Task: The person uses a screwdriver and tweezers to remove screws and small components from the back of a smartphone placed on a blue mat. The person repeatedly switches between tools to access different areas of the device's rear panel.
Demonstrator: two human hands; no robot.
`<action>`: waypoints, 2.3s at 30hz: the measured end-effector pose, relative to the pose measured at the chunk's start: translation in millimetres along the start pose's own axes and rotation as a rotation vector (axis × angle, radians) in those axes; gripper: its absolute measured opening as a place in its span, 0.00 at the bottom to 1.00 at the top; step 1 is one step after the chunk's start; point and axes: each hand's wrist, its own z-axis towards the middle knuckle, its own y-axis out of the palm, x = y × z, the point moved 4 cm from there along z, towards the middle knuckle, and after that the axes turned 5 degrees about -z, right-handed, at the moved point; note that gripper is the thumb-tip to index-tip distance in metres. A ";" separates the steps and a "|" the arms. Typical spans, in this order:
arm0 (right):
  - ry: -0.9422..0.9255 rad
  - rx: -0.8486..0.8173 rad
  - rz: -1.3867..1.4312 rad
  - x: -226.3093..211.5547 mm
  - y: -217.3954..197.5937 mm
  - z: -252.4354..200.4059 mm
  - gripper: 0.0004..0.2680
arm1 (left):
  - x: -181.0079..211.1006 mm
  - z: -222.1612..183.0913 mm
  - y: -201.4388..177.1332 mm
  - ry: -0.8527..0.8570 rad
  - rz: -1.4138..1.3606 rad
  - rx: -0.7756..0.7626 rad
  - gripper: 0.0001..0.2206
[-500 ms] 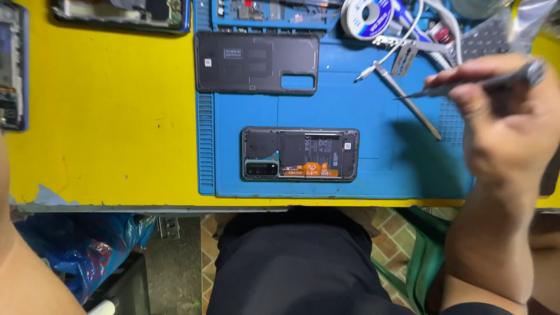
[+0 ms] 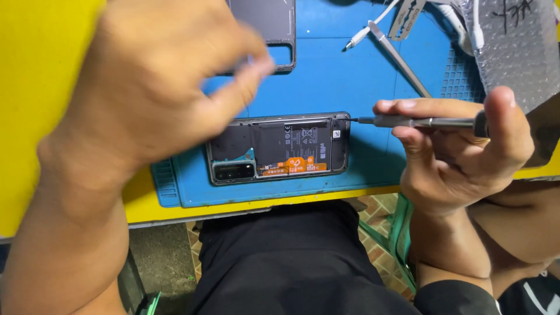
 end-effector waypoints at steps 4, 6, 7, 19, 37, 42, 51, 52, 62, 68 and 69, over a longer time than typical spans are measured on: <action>0.026 -0.064 -0.017 2.0 -1.6 -0.1 0.31 | -5.6 -2.8 15.5 -0.019 0.007 -0.193 0.08; 0.071 -0.115 -0.044 1.6 -5.0 -1.7 0.31 | -14.9 -5.2 11.7 -0.094 0.004 -0.224 0.08; 0.073 -0.118 -0.043 4.2 -2.3 -2.4 0.31 | -17.7 -7.4 9.1 -0.097 0.002 -0.224 0.08; -0.149 -0.308 0.133 -5.2 12.1 28.5 0.23 | -37.5 -31.3 2.6 -0.216 0.248 -0.286 0.06; -0.316 -0.451 -0.124 4.5 -17.4 21.8 0.26 | -12.0 -4.7 36.6 -0.101 0.064 -0.081 0.01; 0.102 -0.388 0.116 -10.8 -7.0 14.7 0.37 | 19.6 27.7 65.9 -0.117 -0.071 -0.217 0.07; -0.305 -0.438 -0.165 -0.2 -22.5 27.1 0.20 | 44.5 49.8 91.1 -0.008 -0.001 -0.306 0.08; -0.304 -0.436 -0.165 -10.9 -13.0 24.3 0.20 | 45.3 51.2 90.8 -0.007 -0.002 -0.308 0.08; -0.086 -0.387 -0.023 -4.4 -16.6 18.2 0.20 | 46.6 57.0 93.6 -0.155 -0.013 -0.380 0.09; -0.146 -0.249 -0.049 -10.4 -7.1 16.0 0.17 | 51.8 58.2 96.1 -0.196 0.014 -0.373 0.09; -0.086 -0.210 -0.004 -10.3 -4.9 11.4 0.28 | 53.1 58.1 96.3 -0.187 0.033 -0.360 0.09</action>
